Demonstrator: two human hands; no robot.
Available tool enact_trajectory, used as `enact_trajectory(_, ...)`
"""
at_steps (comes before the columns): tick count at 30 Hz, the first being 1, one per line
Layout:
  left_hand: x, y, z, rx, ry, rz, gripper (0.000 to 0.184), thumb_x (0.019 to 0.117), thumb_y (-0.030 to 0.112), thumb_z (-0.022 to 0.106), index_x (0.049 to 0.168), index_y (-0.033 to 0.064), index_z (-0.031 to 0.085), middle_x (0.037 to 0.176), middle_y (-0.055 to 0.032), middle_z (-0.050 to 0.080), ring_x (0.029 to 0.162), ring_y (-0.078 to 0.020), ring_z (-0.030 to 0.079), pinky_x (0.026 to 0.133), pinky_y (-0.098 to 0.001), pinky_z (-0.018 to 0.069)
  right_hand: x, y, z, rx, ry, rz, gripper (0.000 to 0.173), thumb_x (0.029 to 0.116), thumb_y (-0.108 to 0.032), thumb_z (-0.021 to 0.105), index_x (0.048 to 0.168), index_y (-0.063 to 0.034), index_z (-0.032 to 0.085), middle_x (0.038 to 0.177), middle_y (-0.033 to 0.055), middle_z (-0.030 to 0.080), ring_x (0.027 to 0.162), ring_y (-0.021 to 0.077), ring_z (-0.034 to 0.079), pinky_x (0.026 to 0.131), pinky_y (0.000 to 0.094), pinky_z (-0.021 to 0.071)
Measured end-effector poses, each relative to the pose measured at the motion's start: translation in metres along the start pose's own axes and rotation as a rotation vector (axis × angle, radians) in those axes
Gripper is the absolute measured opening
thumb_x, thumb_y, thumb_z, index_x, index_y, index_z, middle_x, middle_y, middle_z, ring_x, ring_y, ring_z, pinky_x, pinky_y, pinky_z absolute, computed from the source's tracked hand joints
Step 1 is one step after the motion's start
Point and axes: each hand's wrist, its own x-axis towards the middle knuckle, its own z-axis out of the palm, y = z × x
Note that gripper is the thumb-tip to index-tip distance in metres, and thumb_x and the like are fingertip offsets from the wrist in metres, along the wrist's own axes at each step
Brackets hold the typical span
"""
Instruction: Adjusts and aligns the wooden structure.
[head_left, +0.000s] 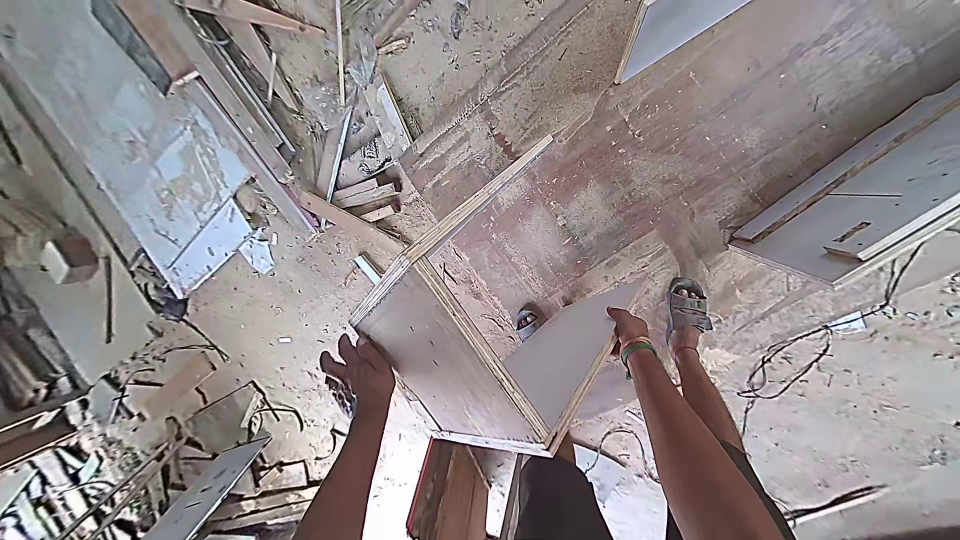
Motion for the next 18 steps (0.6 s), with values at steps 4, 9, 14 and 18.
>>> enact_trajectory(4, -0.031, 0.038, -0.090, -0.320, -0.174, -0.239, 0.070, 0.1060, 0.045, 0.050, 0.159, 0.0031, 0.031, 0.159, -0.0280, 0.035, 0.142, -0.0425, 0.043, 0.107, -0.0611, 0.0431, 0.001, 0.004, 0.005, -0.042, 0.015, -0.022, 0.045, 0.0991, -0.038, 0.064, 0.118, 0.0024, 0.062, 0.097, 0.0193, 0.061, 0.080, 0.0295, 0.061, 0.069, 0.0493, 0.0527)
enact_trajectory(9, -0.118, 0.102, -0.164, -0.638, -0.572, -0.189, 0.080, 0.0979, 0.047, 0.052, 0.160, 0.0036, 0.026, 0.162, -0.0224, 0.032, 0.139, -0.0348, 0.049, 0.102, -0.0523, 0.0515, -0.003, 0.019, 0.013, -0.043, 0.024, -0.026, 0.047, 0.0992, -0.041, 0.064, 0.117, 0.0031, 0.061, 0.092, 0.0177, 0.060, 0.075, 0.0271, 0.059, 0.067, 0.0476, 0.0517)
enact_trajectory(14, -0.127, 0.150, -0.148, -0.572, -0.663, -0.262, 0.090, 0.0832, 0.056, 0.070, 0.151, 0.0075, 0.036, 0.140, -0.0167, 0.053, 0.127, -0.0311, 0.056, 0.094, -0.0581, 0.0538, -0.012, 0.038, 0.019, 0.030, -0.062, -0.024, 0.064, 0.1002, -0.054, 0.060, 0.124, 0.0065, 0.060, 0.107, 0.0273, 0.066, 0.091, 0.0370, 0.069, 0.076, 0.0543, 0.0576)
enact_trajectory(18, -0.111, 0.147, -0.134, -0.537, -0.593, -0.437, 0.081, 0.0885, 0.040, 0.080, 0.149, 0.0070, 0.036, 0.130, -0.0220, 0.060, 0.111, -0.0360, 0.065, 0.080, -0.0580, 0.0568, -0.002, 0.042, 0.003, 0.424, -0.313, 0.137, 0.098, 0.0903, -0.084, 0.039, 0.140, -0.0011, 0.052, 0.119, 0.0271, 0.067, 0.102, 0.0395, 0.068, 0.082, 0.0576, 0.0568)
